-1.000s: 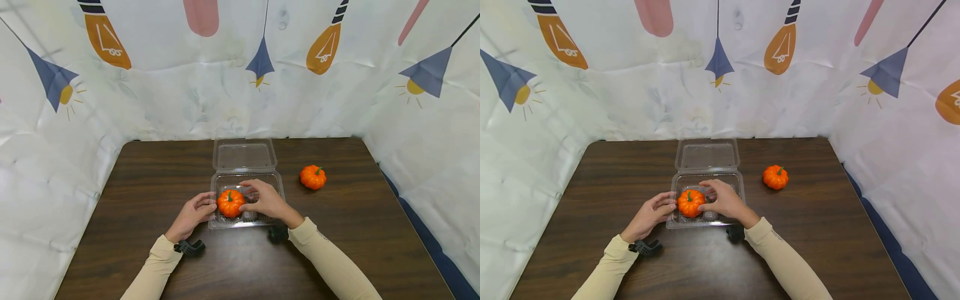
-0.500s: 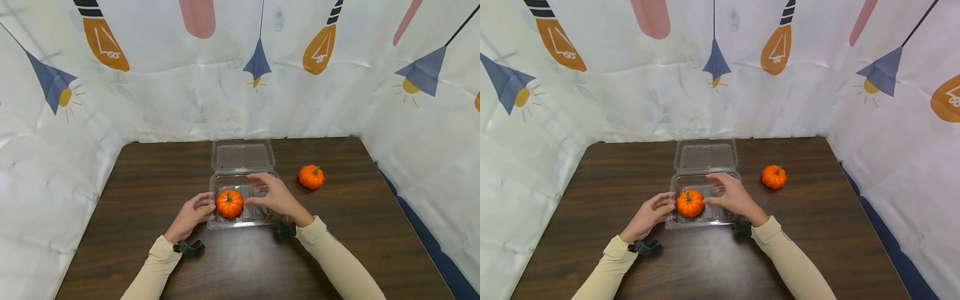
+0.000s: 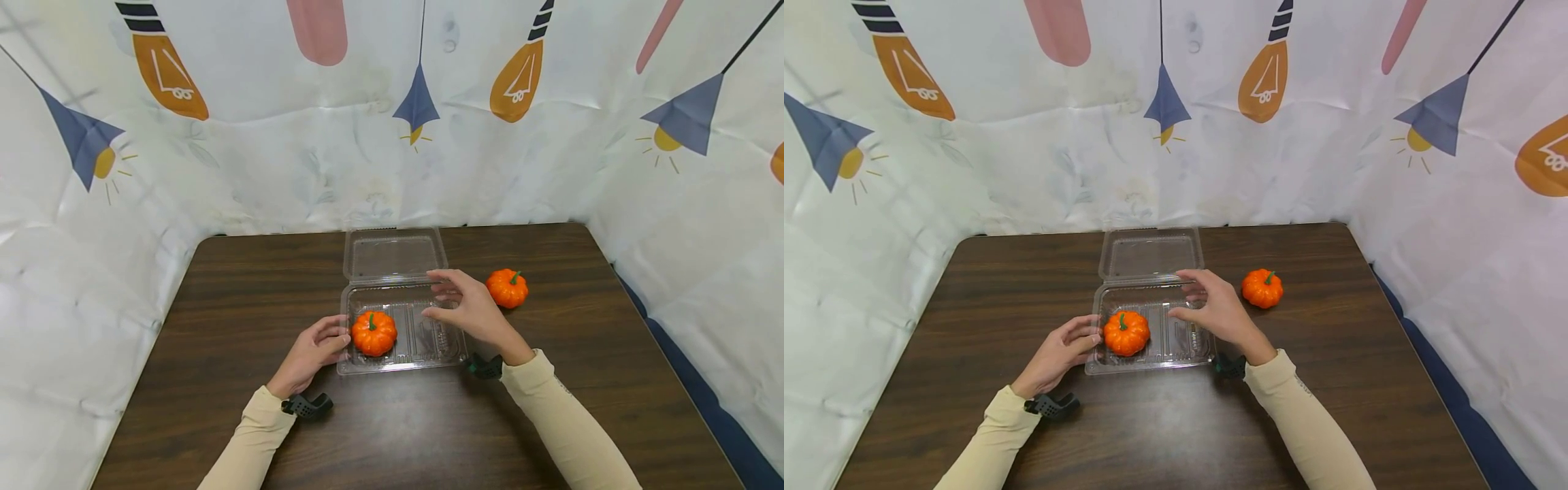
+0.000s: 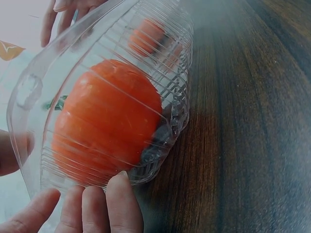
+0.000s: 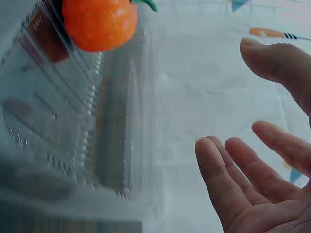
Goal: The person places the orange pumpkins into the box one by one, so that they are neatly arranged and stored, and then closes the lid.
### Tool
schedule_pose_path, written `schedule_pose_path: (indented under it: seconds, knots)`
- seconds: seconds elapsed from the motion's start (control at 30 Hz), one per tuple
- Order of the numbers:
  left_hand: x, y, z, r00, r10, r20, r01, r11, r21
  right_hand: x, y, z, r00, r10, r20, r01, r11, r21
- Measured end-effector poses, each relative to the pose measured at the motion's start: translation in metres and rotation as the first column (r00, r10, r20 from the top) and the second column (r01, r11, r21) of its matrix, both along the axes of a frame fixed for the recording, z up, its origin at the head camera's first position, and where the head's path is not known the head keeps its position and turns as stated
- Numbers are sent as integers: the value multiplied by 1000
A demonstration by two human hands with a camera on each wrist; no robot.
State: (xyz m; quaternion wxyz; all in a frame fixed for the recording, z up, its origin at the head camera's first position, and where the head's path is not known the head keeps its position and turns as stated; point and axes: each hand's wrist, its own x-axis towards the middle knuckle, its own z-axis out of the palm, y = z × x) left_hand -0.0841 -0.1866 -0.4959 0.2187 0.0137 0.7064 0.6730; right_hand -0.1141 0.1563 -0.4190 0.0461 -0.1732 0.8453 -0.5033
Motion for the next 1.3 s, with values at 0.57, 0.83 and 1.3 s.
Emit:
schedule_pose_path:
  seconds: [0.57, 0.83, 1.3]
  knots:
    - [0, 5, 3, 1000, 15, 2, -15, 999, -41, -6, 51, 12, 986, -165, -3, 165, 986, 13]
    - [-1, 5, 3, 1000, 15, -2, -15, 999, -43, -8, 76, 18, 975, -220, -26, 221, 974, 42]
    - [2, 4, 4, 1000, 16, 5, -15, 998, -55, 1, 107, 11, 952, -302, -41, 304, 949, 86]
